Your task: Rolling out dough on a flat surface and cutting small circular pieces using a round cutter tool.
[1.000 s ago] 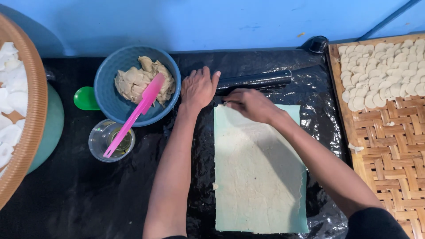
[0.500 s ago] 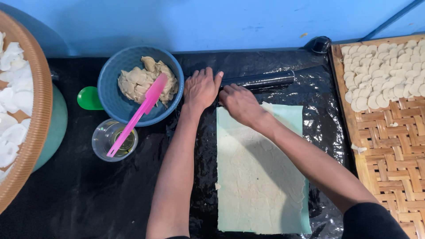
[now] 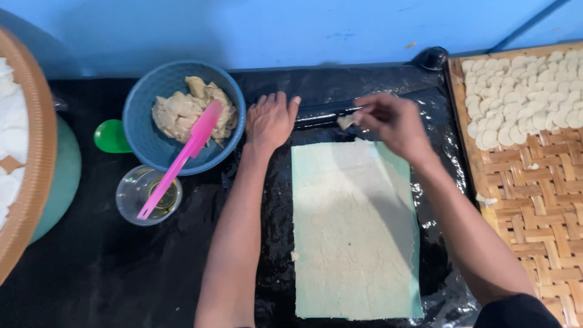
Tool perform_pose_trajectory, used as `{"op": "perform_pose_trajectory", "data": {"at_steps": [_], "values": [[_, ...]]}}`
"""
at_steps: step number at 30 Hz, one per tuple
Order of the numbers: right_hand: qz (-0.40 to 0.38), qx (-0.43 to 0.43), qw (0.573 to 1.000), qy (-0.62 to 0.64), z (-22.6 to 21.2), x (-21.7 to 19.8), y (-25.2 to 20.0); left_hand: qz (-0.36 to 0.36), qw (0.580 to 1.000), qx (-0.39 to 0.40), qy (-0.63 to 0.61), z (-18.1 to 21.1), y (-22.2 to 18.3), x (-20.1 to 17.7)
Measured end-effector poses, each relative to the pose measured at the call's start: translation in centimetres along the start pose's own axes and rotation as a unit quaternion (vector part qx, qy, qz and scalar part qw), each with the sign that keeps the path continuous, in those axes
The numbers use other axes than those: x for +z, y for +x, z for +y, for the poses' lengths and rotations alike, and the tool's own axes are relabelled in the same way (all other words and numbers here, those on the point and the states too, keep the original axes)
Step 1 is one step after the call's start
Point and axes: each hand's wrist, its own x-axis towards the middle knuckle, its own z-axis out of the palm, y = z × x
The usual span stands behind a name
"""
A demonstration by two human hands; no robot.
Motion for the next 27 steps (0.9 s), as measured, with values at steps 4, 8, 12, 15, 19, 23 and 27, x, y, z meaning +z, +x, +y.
{"op": "perform_pose_trajectory", "data": {"at_steps": [4,8,12,15,19,23,27], "values": [[0.063,0.028,0.998,-0.006,-2.3,-3.7,-3.4,0.015,1.0,0.013,0.014,0.0,0.0,0.2],[0.081,0.079,0.99,-0.078,-3.6,-5.8,-6.8,0.024,0.999,0.024,0.026,-0.1,0.1,0.0],[0.052,0.099,0.99,-0.083,-1.5,-6.5,-9.7,0.004,0.999,0.032,0.035,-0.1,0.0,-0.2],[0.044,0.133,0.981,-0.137,-0.4,-6.7,-10.9,0.012,0.998,0.046,0.038,-0.2,-0.2,-0.2],[0.026,0.148,0.978,-0.147,1.1,-6.6,-11.5,0.028,0.996,0.063,0.055,-0.5,-0.3,0.0],[0.035,0.129,0.985,-0.105,4.0,-6.0,-11.3,0.035,0.995,0.073,0.061,-0.3,-0.4,-0.1],[0.062,0.133,0.976,-0.158,4.8,-5.4,-11.2,0.032,0.995,0.068,0.07,-0.4,-0.4,-0.2]]}}
